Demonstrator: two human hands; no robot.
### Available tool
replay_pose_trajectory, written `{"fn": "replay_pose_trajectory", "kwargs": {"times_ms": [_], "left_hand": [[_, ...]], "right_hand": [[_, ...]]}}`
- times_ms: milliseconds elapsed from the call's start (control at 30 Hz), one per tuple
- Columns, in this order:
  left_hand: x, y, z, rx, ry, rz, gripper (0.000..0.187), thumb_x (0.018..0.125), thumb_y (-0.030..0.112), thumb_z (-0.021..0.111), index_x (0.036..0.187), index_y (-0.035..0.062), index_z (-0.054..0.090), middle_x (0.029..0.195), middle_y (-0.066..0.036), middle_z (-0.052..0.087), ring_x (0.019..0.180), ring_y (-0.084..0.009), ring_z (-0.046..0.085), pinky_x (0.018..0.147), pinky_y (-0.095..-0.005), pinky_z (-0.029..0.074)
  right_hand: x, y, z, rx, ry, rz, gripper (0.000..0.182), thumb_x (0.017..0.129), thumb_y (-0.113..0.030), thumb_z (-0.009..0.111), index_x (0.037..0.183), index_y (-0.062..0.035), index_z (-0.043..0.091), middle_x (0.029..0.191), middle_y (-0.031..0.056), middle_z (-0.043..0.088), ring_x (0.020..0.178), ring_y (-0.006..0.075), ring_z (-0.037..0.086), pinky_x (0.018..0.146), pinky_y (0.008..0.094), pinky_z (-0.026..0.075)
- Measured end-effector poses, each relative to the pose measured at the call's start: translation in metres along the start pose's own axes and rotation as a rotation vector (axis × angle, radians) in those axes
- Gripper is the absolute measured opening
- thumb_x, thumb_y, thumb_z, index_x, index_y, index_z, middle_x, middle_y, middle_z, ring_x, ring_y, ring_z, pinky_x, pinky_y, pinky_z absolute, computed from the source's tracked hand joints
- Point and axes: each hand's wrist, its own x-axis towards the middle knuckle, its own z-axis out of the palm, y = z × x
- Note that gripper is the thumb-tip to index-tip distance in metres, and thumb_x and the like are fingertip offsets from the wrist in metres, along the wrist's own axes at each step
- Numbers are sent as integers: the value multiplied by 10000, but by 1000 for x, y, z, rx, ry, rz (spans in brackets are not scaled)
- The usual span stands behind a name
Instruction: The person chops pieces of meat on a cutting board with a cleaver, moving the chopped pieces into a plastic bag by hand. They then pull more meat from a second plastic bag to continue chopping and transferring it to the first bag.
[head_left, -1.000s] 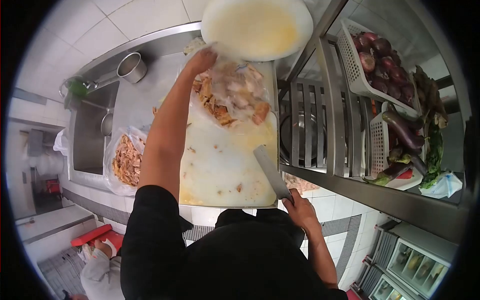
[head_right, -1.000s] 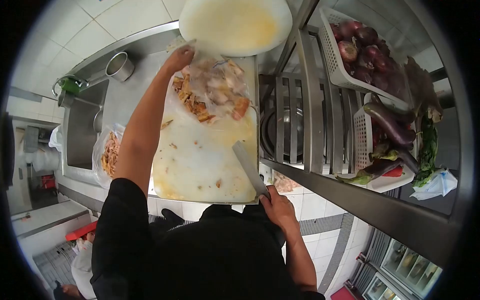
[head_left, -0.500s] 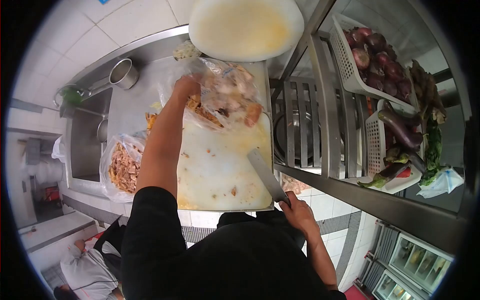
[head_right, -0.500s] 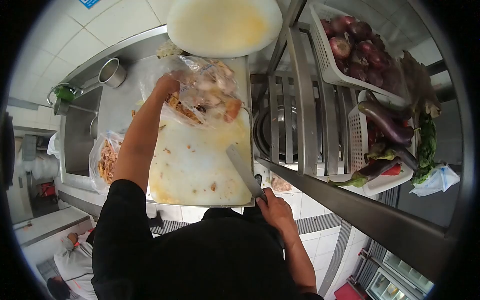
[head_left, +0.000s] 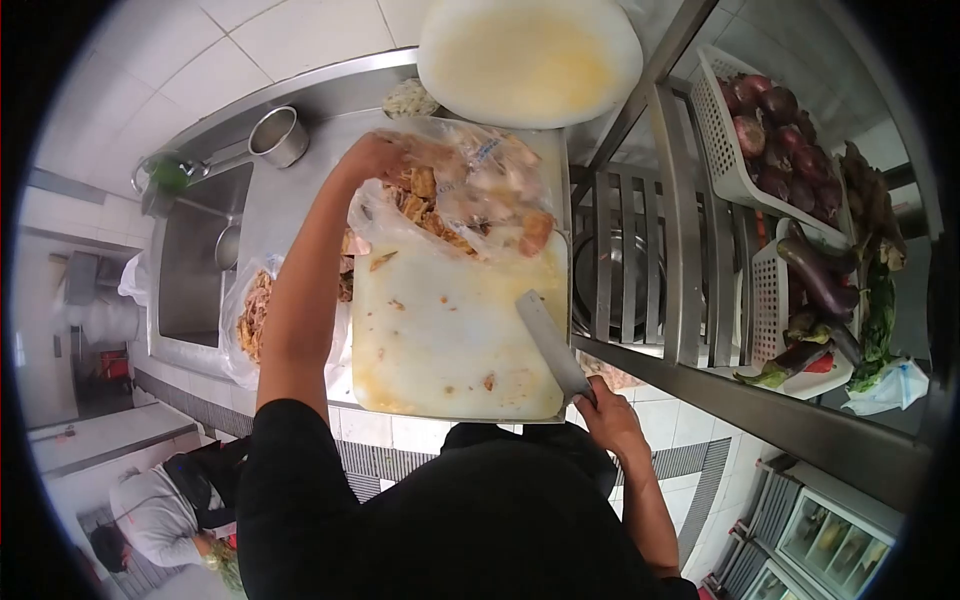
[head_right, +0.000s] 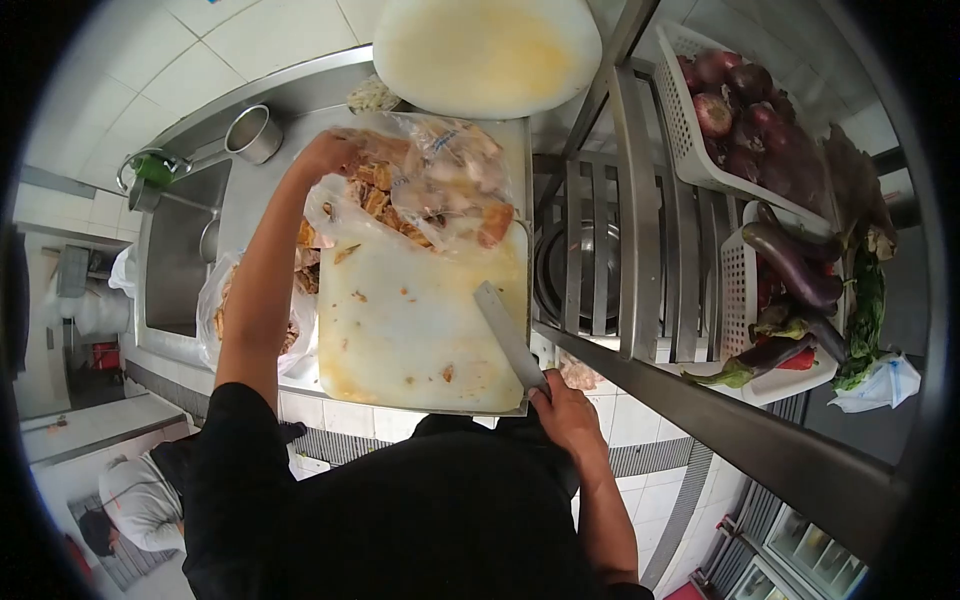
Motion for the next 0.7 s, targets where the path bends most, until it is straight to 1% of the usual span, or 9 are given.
{"fn": "replay_pose_trajectory", "kwargs": {"times_ms": [67,133,267,333,467,500,533,600,700], "left_hand": [[-77,53,-53,-1425,186,-178,289,1004,206,555,1168,52,737,1008,-71,726,815,-167,662,784,-328,588],[-110,64,-32,-1603,167,-114,300,1018,214,541,1154,15,719,1015,-28,722,845,-139,657,793,-343,593],[-158,98,49,-1630,30,-102,304,998,226,647,1177,-11,710,1025,-35,737,873,-124,664,797,-300,571],[-179,145,80,-1902,35,-43,370,978,287,686,1219,11,730,992,-11,738,863,-78,641,772,-259,520],[-200,201,134,-2048,-5,34,345,950,194,709,1221,-18,732,989,-45,759,853,-104,663,776,-272,524],[-206,208,142,-1849,61,-88,339,936,176,699,1203,-29,739,963,-59,763,824,-115,669,762,-282,532],[-211,214,149,-1645,121,-200,333,923,158,690,1185,-40,747,938,-72,767,795,-127,675,748,-292,540],[-221,221,160,-1682,167,-240,320,904,137,662,1157,-34,758,883,-106,763,750,-150,682,725,-314,546],[-234,224,162,-1581,242,-242,324,910,142,656,1179,-7,755,871,-129,754,747,-170,687,727,-321,544]], "right_hand": [[4,0,2,0,12,-18,390,1021,-378,585,1270,-81,544,1072,240,738,1058,465,683,904,550,523],[7,1,5,20,38,-47,381,1017,-370,590,1241,-64,559,1069,243,735,1049,468,683,897,547,521],[11,-8,7,12,26,-26,370,1010,-356,597,1210,-46,567,1060,247,731,1038,472,683,884,543,518],[15,-7,14,85,3,28,368,1007,-348,599,1184,-27,567,1050,253,726,1027,479,682,873,536,518],[17,-17,24,89,10,36,399,1024,-369,581,1222,-24,543,1067,275,719,1041,509,668,877,540,518],[21,-15,33,51,129,-88,363,1019,-307,605,1241,-23,567,796,136,672,557,221,636,561,378,507],[20,-11,37,39,123,-86,363,1019,-307,605,1241,-23,567,796,136,672,557,221,636,561,378,507],[21,-16,41,29,143,-67,385,1021,-307,606,1292,-37,565,813,154,684,590,261,653,603,411,516],[4,-44,48,3,216,-90,396,1028,-301,596,1325,-41,560,917,194,706,801,324,694,750,452,520]]}}
